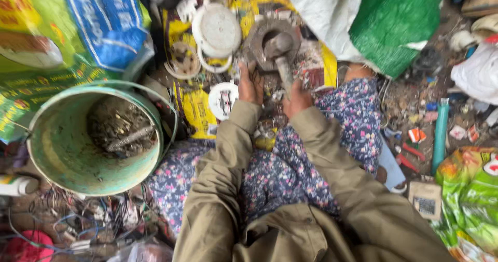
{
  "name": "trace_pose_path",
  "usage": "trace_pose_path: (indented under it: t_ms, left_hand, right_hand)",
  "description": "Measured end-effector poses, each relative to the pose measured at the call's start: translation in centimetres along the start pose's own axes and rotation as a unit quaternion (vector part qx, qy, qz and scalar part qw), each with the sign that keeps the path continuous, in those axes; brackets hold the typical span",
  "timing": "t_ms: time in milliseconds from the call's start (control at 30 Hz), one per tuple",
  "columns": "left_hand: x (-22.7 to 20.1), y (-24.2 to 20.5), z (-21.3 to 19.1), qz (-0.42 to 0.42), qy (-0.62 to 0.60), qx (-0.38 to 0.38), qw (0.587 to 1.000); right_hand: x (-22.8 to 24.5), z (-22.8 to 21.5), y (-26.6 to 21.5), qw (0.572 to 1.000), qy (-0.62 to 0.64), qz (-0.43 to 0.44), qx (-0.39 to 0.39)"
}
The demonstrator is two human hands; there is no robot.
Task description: The person repairs a electrical switch component using a small screwdriver and a hammer.
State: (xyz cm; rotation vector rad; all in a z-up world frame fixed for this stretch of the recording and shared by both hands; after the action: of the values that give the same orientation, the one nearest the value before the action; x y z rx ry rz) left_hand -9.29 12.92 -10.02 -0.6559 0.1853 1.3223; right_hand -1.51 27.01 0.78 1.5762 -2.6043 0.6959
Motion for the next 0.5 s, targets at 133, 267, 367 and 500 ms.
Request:
trace_pose_path:
  t_ms: [133,267,367,500]
  left_hand:
    - [-0.4,-0.5,-0.2,-0.020,-0.006,-0.001,1.000]
    - [0.2,0.1,-0.9,-0.022,-0.001,-0.011,1.000]
    - [0.1,0.3,-1.4,-0.015,-0.001,-0.007,1.000]
    - [-0.5,-0.2,-0.6,-0.010,0.015,-0.008,1.000]
  right_hand:
    - [-0.2,-5.4,-1.8,0.994,0.058,-0.086,-0.038]
    - [1.2,-12.1,-5.7,0.987,0.143,-0.059,-0.036]
    - [4.1,-17.9,-8.2,0.963,0.232,-0.103,-0.094]
    - [5.1,-20.9,-10.9,0.915,0.364,-0.130,-0.116]
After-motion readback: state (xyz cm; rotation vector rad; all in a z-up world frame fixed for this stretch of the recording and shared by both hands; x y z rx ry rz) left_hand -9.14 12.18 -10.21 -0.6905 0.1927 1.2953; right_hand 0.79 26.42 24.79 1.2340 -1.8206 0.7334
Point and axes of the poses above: each hand's wrist, its own y-axis towards the middle knuckle, its own z-axis out of the palm, x = y × z, the point moved 8 cm from there along y, towards the middle knuckle, and after that the axes turned 11 degrees about z, right-handed, at the moved point
